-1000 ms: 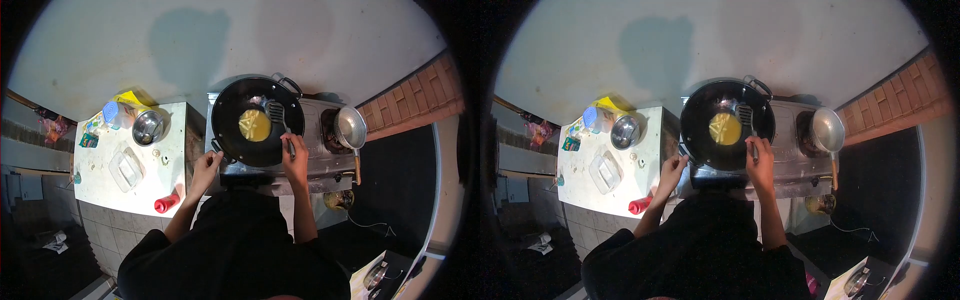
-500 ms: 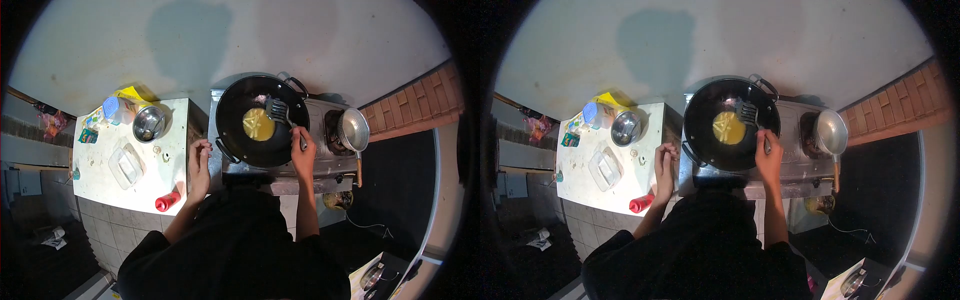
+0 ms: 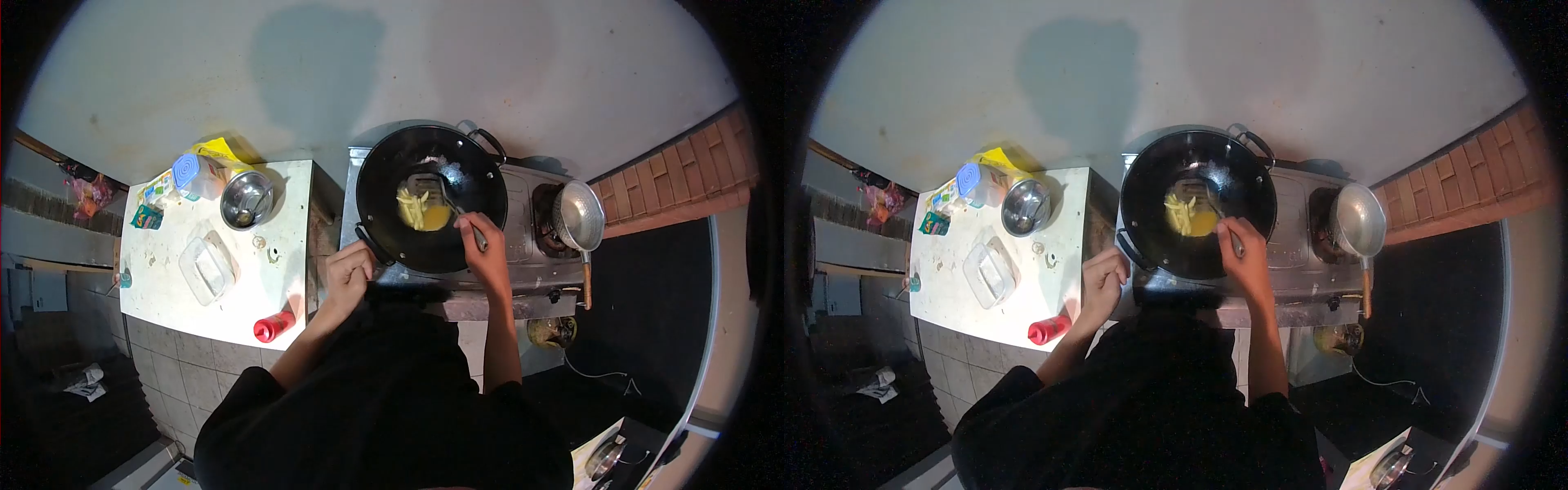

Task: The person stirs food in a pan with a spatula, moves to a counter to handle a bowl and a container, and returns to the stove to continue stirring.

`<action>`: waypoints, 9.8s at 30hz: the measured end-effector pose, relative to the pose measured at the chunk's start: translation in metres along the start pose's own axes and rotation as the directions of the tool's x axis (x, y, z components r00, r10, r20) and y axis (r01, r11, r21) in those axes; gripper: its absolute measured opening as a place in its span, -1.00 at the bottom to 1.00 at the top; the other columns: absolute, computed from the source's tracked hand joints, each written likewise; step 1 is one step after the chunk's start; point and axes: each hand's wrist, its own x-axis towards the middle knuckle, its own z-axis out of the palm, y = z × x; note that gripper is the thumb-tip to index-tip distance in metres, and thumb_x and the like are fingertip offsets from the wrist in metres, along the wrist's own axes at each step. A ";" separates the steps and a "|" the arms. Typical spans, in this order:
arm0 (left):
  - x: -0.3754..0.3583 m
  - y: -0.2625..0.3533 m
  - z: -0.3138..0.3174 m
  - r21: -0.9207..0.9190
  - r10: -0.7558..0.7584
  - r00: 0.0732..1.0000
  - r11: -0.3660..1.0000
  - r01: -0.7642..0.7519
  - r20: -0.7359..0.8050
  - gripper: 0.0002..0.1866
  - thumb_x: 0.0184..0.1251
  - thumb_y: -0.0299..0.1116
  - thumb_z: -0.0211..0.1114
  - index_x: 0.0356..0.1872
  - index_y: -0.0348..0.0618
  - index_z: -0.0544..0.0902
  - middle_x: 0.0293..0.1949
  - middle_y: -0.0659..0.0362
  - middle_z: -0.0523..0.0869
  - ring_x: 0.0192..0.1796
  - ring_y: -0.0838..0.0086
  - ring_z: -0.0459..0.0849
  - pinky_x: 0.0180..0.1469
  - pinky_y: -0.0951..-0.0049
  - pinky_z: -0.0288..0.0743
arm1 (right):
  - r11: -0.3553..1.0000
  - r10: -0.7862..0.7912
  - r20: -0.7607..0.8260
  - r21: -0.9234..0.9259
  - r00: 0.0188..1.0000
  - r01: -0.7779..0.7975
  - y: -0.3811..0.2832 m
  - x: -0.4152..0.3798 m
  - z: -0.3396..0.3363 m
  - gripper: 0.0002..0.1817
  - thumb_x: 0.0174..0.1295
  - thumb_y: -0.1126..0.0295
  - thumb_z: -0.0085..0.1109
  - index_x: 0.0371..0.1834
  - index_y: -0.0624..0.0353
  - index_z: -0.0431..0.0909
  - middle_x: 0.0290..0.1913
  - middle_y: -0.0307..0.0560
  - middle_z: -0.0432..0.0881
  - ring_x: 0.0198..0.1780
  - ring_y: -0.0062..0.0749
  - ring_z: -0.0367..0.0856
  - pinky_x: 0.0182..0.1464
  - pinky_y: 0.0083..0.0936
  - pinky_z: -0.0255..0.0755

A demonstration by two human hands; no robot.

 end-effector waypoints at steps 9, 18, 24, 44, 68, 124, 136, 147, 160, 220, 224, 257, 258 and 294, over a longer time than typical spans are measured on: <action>-0.001 -0.005 0.011 0.008 0.005 0.996 1.000 -0.006 0.092 -0.84 -0.02 -0.72 -0.07 -0.67 -0.30 0.41 -0.62 0.07 0.44 -0.56 0.32 0.49 -0.49 0.38 0.24 | 0.995 0.082 -0.104 -0.048 0.991 -0.087 -0.010 -0.040 -0.025 -0.80 0.44 0.38 0.12 -0.21 0.32 0.62 -0.27 0.09 0.65 -0.19 -0.07 0.65 -0.06 -0.35 0.46; 0.025 0.008 -0.006 0.087 0.097 0.990 0.992 -0.088 -0.104 -0.84 -0.01 -0.70 -0.09 -0.67 -0.32 0.40 -0.67 0.10 0.40 -0.61 0.40 0.44 -0.50 0.41 0.21 | 0.987 0.159 -0.158 0.054 0.974 -0.153 -0.011 -0.056 -0.023 -0.85 0.39 0.44 0.11 -0.26 0.32 0.59 -0.30 0.12 0.65 -0.19 -0.06 0.67 -0.05 -0.33 0.48; 0.054 0.010 -0.019 0.104 0.136 0.966 0.988 -0.116 -0.219 -0.84 0.00 -0.71 -0.07 -0.69 -0.32 0.38 -0.68 0.12 0.39 -0.61 0.47 0.38 -0.52 0.44 0.13 | 0.994 0.084 -0.153 0.081 0.985 -0.072 -0.026 -0.063 -0.024 -0.85 0.38 0.45 0.11 -0.27 0.32 0.58 -0.31 0.10 0.65 -0.19 -0.09 0.68 -0.06 -0.35 0.48; 0.298 0.051 -0.112 0.358 0.488 0.776 0.862 -0.358 -0.400 -0.79 0.50 -0.37 0.14 -0.04 -0.31 0.57 -0.03 0.03 0.63 0.04 0.28 0.60 0.14 0.34 0.45 | 0.979 0.147 -0.115 0.161 0.982 -0.128 -0.042 -0.087 -0.030 -0.83 0.41 0.45 0.08 -0.26 0.35 0.56 -0.32 0.11 0.66 -0.21 -0.13 0.67 -0.06 -0.37 0.47; 0.460 0.108 -0.151 0.957 0.943 0.316 0.183 -0.227 -0.105 -0.31 0.41 0.06 0.13 0.52 0.12 0.31 0.54 0.04 0.21 0.60 0.03 0.05 0.56 -0.17 -0.13 | 0.995 0.013 -0.169 0.098 0.985 0.003 -0.034 -0.065 -0.011 -0.84 0.40 0.43 0.15 -0.31 0.29 0.62 -0.39 0.08 0.64 -0.31 -0.02 0.68 -0.18 -0.31 0.53; -0.026 -0.016 -0.015 0.141 -0.385 0.916 0.906 0.398 -0.112 -0.83 0.52 -0.35 0.23 -0.10 -0.27 0.61 -0.45 0.24 0.61 -0.43 0.63 0.52 -0.34 0.56 0.39 | 0.971 0.101 0.069 -0.226 0.992 -0.083 0.020 0.079 -0.059 -0.67 0.37 0.29 0.12 -0.31 0.42 0.65 -0.50 0.28 0.63 -0.46 -0.11 0.69 -0.31 -0.22 0.46; -0.018 -0.006 -0.013 0.149 -0.277 0.961 0.950 0.274 -0.002 -0.62 0.44 -0.51 0.24 0.25 -0.26 0.50 0.10 0.04 0.54 -0.05 0.39 0.68 -0.03 0.45 0.55 | 0.994 0.027 0.180 0.096 0.983 -0.045 -0.006 0.069 -0.028 -0.73 0.37 0.39 0.03 -0.47 0.31 0.51 -0.54 -0.11 0.54 -0.43 -0.48 0.52 -0.26 -0.48 0.39; -0.012 0.004 -0.020 0.207 -0.268 0.962 0.945 0.252 0.049 -0.66 0.44 -0.48 0.25 0.20 -0.27 0.52 0.16 -0.03 0.55 0.04 0.28 0.69 0.04 0.37 0.57 | 0.980 -0.118 0.231 -0.132 0.966 0.151 -0.079 0.056 -0.018 -0.81 0.33 0.38 0.14 -0.35 0.29 0.60 -0.42 0.23 0.62 -0.34 0.21 0.63 -0.27 -0.20 0.50; -0.020 0.005 -0.024 0.106 -0.367 0.929 0.926 0.362 0.035 -0.66 0.46 -0.45 0.25 0.21 -0.27 0.54 0.08 0.03 0.68 -0.01 0.34 0.74 0.06 0.39 0.56 | 0.954 -0.115 0.304 -0.231 0.946 0.190 -0.042 0.052 -0.005 -0.81 0.28 0.32 0.17 -0.28 0.22 0.67 -0.38 0.22 0.68 -0.32 0.21 0.66 -0.22 -0.13 0.56; -0.020 0.003 -0.020 0.108 -0.305 0.952 0.948 0.301 0.023 -0.75 0.47 -0.50 0.20 0.10 -0.29 0.59 0.21 -0.01 0.61 0.10 0.29 0.69 0.11 0.39 0.56 | 0.904 0.240 0.253 -0.410 0.937 -0.121 -0.055 0.054 -0.032 -0.46 0.28 0.05 0.34 -0.48 0.45 0.59 -0.59 0.18 0.57 -0.49 0.10 0.58 -0.34 -0.19 0.43; -0.018 0.003 -0.020 0.088 -0.320 0.947 0.944 0.317 0.018 -0.75 0.47 -0.49 0.20 0.10 -0.29 0.59 0.20 0.00 0.61 0.08 0.31 0.70 0.10 0.41 0.56 | 0.989 0.020 0.242 -0.150 0.970 0.017 -0.050 0.056 -0.022 -0.55 0.31 0.14 0.33 -0.46 0.41 0.61 -0.60 0.12 0.58 -0.52 -0.20 0.61 -0.40 -0.30 0.41; -0.021 0.005 -0.024 0.247 -0.335 0.940 0.907 0.341 -0.069 -0.83 0.47 -0.43 0.22 -0.03 -0.20 0.69 -0.17 0.14 0.65 -0.34 0.51 0.57 -0.35 0.52 0.36 | 0.922 0.216 0.026 0.324 0.976 -0.212 -0.040 0.070 0.018 -0.49 0.43 0.34 0.18 -0.72 0.18 0.26 -0.68 -0.47 0.22 -0.57 -0.75 0.11 -0.54 -0.49 -0.01; -0.021 0.005 -0.023 0.249 -0.342 0.937 0.903 0.349 -0.074 -0.83 0.46 -0.43 0.22 -0.04 -0.20 0.69 -0.19 0.14 0.64 -0.34 0.52 0.56 -0.35 0.52 0.36 | 0.931 0.219 0.050 0.290 0.975 -0.224 -0.043 0.069 0.017 -0.48 0.43 0.35 0.18 -0.73 0.18 0.25 -0.68 -0.47 0.21 -0.57 -0.75 0.11 -0.54 -0.48 -0.02; -0.017 0.001 -0.029 0.237 -0.352 0.935 0.906 0.352 -0.041 -0.81 0.50 -0.37 0.20 -0.03 -0.19 0.71 -0.30 0.17 0.60 -0.41 0.55 0.50 -0.40 0.52 0.27 | 0.805 0.108 0.065 0.580 0.992 -0.126 0.033 0.096 -0.001 -0.47 0.57 0.11 0.01 -0.60 0.15 0.29 -0.60 -0.30 0.28 -0.51 -0.59 0.25 -0.39 -0.51 0.21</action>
